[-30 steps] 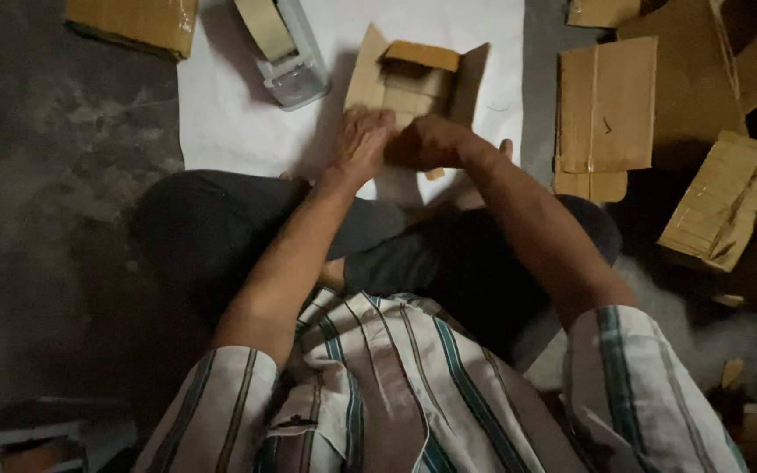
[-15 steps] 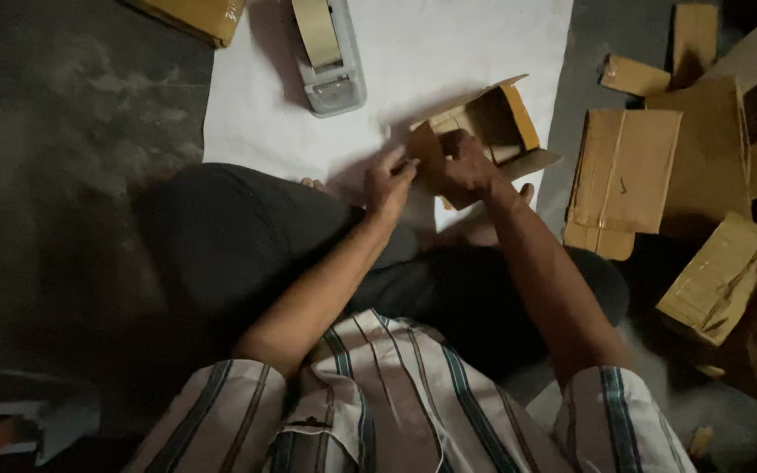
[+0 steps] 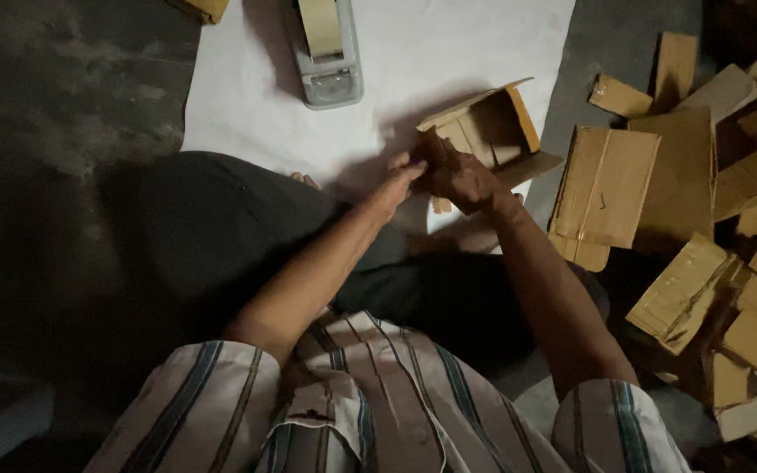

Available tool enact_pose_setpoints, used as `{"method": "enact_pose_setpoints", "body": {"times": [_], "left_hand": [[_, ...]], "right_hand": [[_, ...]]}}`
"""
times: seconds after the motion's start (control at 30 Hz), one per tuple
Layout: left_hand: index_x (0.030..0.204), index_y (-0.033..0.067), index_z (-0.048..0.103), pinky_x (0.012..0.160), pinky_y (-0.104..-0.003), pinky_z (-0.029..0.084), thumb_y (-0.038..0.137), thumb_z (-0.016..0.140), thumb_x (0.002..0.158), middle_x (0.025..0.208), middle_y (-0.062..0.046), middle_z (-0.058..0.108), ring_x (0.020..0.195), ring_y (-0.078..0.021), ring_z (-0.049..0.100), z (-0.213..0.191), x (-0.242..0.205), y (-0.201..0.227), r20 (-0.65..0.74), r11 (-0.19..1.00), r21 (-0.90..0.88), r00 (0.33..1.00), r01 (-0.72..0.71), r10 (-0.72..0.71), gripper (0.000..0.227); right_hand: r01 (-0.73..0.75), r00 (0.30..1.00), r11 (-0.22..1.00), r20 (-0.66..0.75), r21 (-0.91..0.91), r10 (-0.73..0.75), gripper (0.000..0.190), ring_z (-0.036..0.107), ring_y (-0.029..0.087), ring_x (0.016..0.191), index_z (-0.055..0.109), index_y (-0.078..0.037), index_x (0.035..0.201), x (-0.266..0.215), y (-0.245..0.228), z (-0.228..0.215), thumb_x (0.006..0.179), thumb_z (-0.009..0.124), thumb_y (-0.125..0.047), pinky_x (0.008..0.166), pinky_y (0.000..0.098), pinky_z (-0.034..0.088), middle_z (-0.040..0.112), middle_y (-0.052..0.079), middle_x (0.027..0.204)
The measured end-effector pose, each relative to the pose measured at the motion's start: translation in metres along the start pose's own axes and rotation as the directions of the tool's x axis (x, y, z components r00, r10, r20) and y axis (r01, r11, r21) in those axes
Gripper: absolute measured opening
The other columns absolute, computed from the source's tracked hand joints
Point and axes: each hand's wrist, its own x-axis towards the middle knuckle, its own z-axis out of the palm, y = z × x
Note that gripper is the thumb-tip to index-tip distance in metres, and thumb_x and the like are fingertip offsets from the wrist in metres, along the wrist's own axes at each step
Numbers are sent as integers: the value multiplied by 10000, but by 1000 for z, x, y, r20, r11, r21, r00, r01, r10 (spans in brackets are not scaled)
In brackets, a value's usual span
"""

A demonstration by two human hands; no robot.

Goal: The person sits on the floor and repeatedly folds small cardboard boxes, inserts items, and seals them with packing tape using a tape dispenser. The person places the sealed boxes aside and continues the process with additional boxes.

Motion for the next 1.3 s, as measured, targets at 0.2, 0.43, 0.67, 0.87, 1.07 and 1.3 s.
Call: {"method": "enact_pose_setpoints", "body": {"times": [0.2,0.43,0.67,0.87,1.07,1.3], "left_hand": [[1545,32,389,1144,-411,388,378,743,954,1502,-122,518,1386,-261,493,3,3,-14,-11,973,21,973,-230,230,770],[1490,110,350,843,-345,455,141,585,866,1304,-8,510,1118,-153,512,5,-14,-4,-22,999,24,999,31,-31,668],[1049,9,640,826,-352,513,174,579,861,966,-33,639,918,-176,601,6,10,-19,267,969,-33,932,-246,246,257],[1107,81,628,856,-412,470,439,585,937,1058,7,592,990,-175,565,6,-41,11,-47,956,123,961,-267,274,398],[1180,220,633,824,-456,470,591,624,864,1134,50,570,1032,-175,561,-14,-98,48,-182,987,-65,974,-145,131,488],[1038,134,639,694,-408,483,417,644,899,932,-40,623,864,-206,581,-14,-77,30,-70,999,-8,996,49,-49,315]], "right_hand": [[-591,801,610,298,528,519,592,499,388,1441,410,-274,1466,-9,0,20,939,660,-174,1176,416,441,524,269,1549],[-585,811,653,338,480,478,877,503,376,1451,318,-171,1558,-5,-2,13,805,724,-364,1161,384,436,583,184,1518],[-699,710,488,422,523,564,1172,327,353,1505,128,5,1606,10,-10,-3,789,834,-451,1191,383,335,254,259,1655],[-569,821,715,335,406,463,782,400,385,1472,322,-42,1635,10,-33,11,907,605,-96,1202,426,330,371,225,1651],[-660,750,489,455,571,480,698,657,344,1170,456,-50,1482,21,-72,-2,800,599,-105,986,412,501,674,181,1297],[-442,891,470,311,764,331,571,601,339,1249,543,21,1425,-10,-56,39,888,650,-141,1033,420,495,608,197,1397]]}}
